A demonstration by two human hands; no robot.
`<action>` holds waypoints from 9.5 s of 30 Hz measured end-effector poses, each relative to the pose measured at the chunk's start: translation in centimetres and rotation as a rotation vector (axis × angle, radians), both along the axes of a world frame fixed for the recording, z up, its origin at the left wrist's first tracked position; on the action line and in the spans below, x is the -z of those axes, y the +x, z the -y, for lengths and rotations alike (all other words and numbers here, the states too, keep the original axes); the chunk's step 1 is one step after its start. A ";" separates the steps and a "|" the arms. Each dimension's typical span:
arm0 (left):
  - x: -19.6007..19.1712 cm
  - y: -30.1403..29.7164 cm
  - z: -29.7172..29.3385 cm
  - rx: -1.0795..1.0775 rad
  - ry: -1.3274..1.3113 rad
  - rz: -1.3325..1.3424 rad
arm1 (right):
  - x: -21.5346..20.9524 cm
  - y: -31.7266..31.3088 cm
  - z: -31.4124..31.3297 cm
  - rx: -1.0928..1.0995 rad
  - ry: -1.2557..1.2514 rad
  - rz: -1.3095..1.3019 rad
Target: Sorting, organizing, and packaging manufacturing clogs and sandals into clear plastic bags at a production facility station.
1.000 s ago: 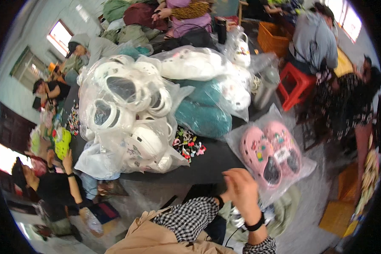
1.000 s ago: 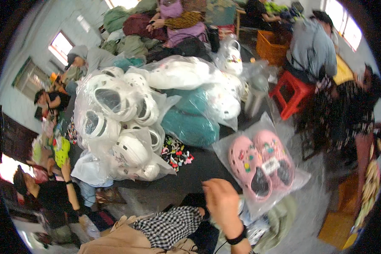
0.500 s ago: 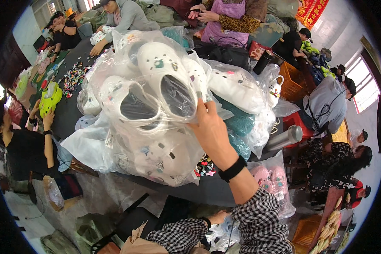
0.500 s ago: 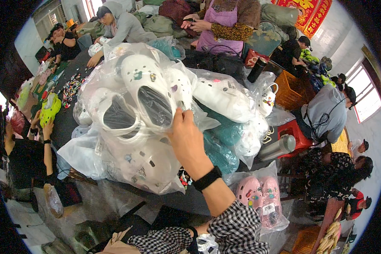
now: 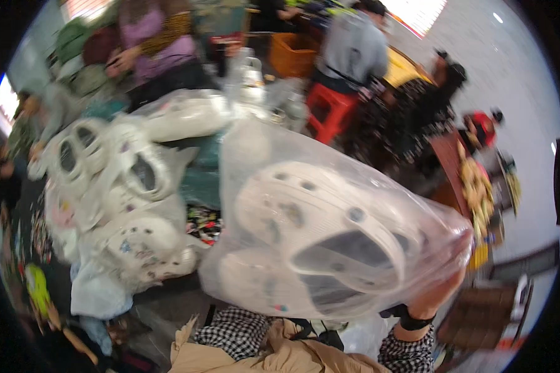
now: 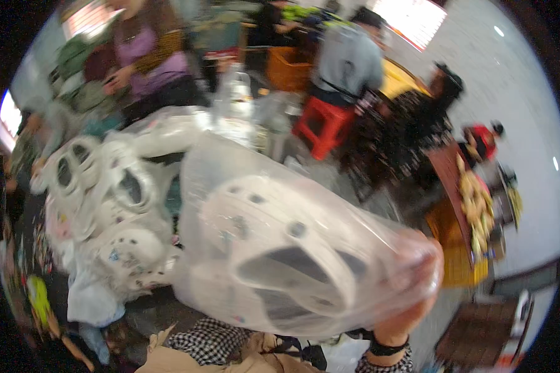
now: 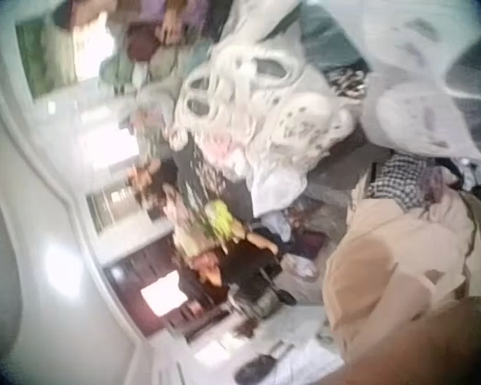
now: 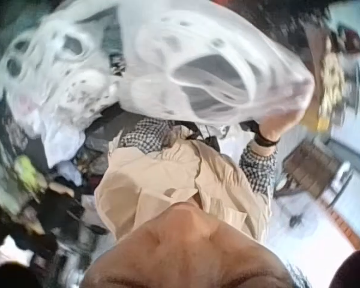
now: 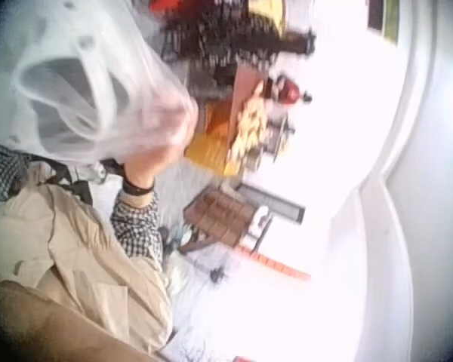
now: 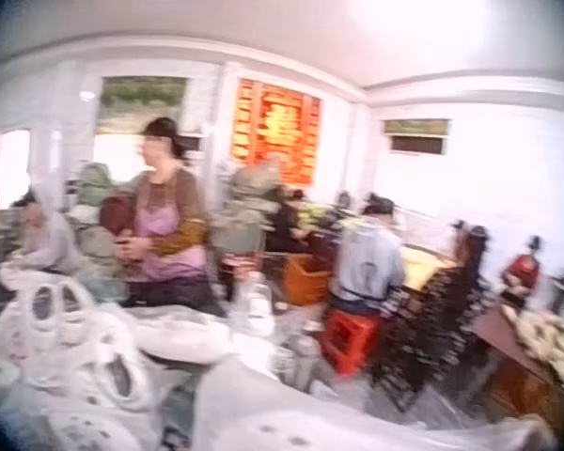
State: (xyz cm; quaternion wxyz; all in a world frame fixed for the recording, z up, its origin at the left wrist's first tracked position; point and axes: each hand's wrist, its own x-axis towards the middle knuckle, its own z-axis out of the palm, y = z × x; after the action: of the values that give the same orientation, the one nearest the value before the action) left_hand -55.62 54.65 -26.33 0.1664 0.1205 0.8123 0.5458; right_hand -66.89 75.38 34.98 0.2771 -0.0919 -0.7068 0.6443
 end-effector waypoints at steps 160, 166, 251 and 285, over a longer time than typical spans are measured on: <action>-28.0 -2.2 -14.2 0.767 -0.333 0.015 | 25.5 34.6 -14.8 0.140 0.782 1.032; -16.7 -4.2 -13.7 0.925 -0.594 0.158 | 30.4 35.3 -16.1 0.365 0.384 1.124; -47.7 0.2 35.3 -0.832 0.227 -0.322 | -5.6 -9.7 44.4 -0.894 -0.519 -0.203; -24.0 -8.8 -7.2 0.749 -0.635 0.090 | 21.8 32.8 -11.9 0.440 -0.507 0.482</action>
State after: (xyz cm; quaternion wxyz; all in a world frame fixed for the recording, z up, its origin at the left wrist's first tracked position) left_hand -64.38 61.84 -2.38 0.4145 0.3238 0.8315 0.1787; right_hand -34.09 87.24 13.17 0.2032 -0.4546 -0.5338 0.6835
